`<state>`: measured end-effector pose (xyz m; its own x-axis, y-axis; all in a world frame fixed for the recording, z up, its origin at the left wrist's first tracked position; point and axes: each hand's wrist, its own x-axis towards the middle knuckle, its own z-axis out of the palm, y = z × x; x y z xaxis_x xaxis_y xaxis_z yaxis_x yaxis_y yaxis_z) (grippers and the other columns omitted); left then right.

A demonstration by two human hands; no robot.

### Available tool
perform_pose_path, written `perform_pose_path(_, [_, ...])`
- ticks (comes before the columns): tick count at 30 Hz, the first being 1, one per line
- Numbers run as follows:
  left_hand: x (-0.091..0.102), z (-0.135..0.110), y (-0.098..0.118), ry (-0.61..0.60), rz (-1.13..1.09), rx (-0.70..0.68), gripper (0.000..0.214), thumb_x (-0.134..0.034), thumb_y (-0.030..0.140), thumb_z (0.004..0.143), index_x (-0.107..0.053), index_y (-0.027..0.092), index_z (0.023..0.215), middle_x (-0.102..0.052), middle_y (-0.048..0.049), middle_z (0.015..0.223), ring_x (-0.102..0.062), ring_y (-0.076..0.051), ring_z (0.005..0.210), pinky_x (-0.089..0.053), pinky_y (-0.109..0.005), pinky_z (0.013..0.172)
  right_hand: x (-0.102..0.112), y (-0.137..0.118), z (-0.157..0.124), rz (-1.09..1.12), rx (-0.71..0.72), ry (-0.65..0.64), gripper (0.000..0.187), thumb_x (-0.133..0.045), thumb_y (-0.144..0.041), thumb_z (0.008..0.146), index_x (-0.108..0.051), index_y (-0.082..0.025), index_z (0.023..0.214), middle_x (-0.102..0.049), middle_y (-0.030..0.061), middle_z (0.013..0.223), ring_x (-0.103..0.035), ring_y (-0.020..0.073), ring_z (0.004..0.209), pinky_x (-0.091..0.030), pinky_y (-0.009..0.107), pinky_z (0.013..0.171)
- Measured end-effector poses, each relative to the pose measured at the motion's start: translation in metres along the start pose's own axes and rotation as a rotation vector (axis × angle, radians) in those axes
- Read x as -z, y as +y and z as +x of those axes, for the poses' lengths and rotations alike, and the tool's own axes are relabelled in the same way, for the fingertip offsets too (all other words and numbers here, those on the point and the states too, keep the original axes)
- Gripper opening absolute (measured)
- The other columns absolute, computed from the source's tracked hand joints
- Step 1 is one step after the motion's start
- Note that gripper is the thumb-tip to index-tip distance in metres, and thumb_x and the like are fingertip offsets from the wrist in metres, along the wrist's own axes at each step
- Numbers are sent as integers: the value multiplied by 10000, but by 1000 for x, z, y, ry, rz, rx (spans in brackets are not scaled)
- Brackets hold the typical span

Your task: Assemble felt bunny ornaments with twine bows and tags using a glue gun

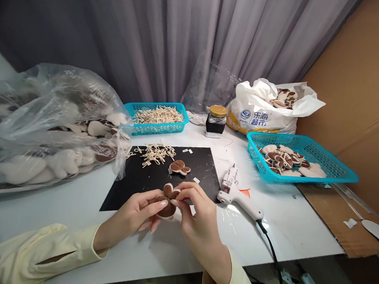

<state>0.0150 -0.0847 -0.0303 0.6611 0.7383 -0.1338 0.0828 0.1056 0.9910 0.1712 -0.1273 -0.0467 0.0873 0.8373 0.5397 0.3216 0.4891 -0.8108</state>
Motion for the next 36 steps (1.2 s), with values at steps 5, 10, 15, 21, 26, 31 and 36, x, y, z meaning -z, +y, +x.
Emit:
perform_pose_path(5, [-1, 0, 1, 9, 9, 13, 259, -469, 384, 864, -535, 135, 832, -601, -16, 663, -474, -61, 413, -253, -179, 384, -1, 1, 0, -51, 58, -4, 172, -463, -50, 824, -521, -195, 751, -592, 54, 840, -583, 144, 736, -493, 265, 622])
perform_pose_path(10, [-1, -1, 0, 25, -6, 48, 271, -484, 413, 851, -525, 145, 849, -594, -3, 636, -441, -56, 400, -279, -178, 394, 0, -1, 0, -82, 89, 16, 173, -473, -48, 826, -529, -198, 762, -604, 54, 847, -591, 144, 742, -494, 264, 633])
perform_pose_path(15, [0, -2, -5, 11, 97, 20, 276, -470, 412, 861, -498, 153, 772, -569, 23, 593, -412, -45, 374, -281, -175, 390, 0, -3, 0, -140, 150, 5, 181, -461, -57, 840, -541, -210, 784, -622, 71, 933, -603, 174, 844, -502, 312, 711])
perform_pose_path(21, [0, -3, -7, 27, 142, -3, 273, -464, 404, 866, -494, 157, 755, -538, 41, 562, -416, -48, 373, -279, -176, 396, -1, -1, 0, -98, 112, -46, 158, -460, -75, 848, -537, -204, 801, -616, 69, 909, -608, 163, 817, -509, 295, 702])
perform_pose_path(26, [0, -3, -6, 7, 58, 6, 243, -478, 382, 851, -513, 160, 758, -492, 43, 536, -432, -69, 406, -249, -175, 379, 0, 1, 0, -29, -6, -58, 83, -519, -122, 835, -525, -204, 844, -612, 64, 906, -599, 160, 802, -515, 287, 682])
perform_pose_path(31, [-1, -2, -4, -19, 57, 8, 249, -470, 391, 862, -521, 156, 794, -458, 59, 493, -385, -56, 372, -227, -169, 358, 3, 1, -1, 97, -97, -41, 53, -543, -156, 836, -536, -199, 804, -615, 62, 921, -603, 169, 846, -508, 298, 728])
perform_pose_path(36, [-1, -2, -4, 23, 57, 17, 249, -475, 391, 859, -542, 151, 862, -529, 22, 609, -481, -69, 412, -252, -169, 365, 7, -2, -2, 117, -143, -39, 116, -516, -206, 869, -581, -195, 774, -633, 69, 959, -609, 181, 867, -502, 314, 747])
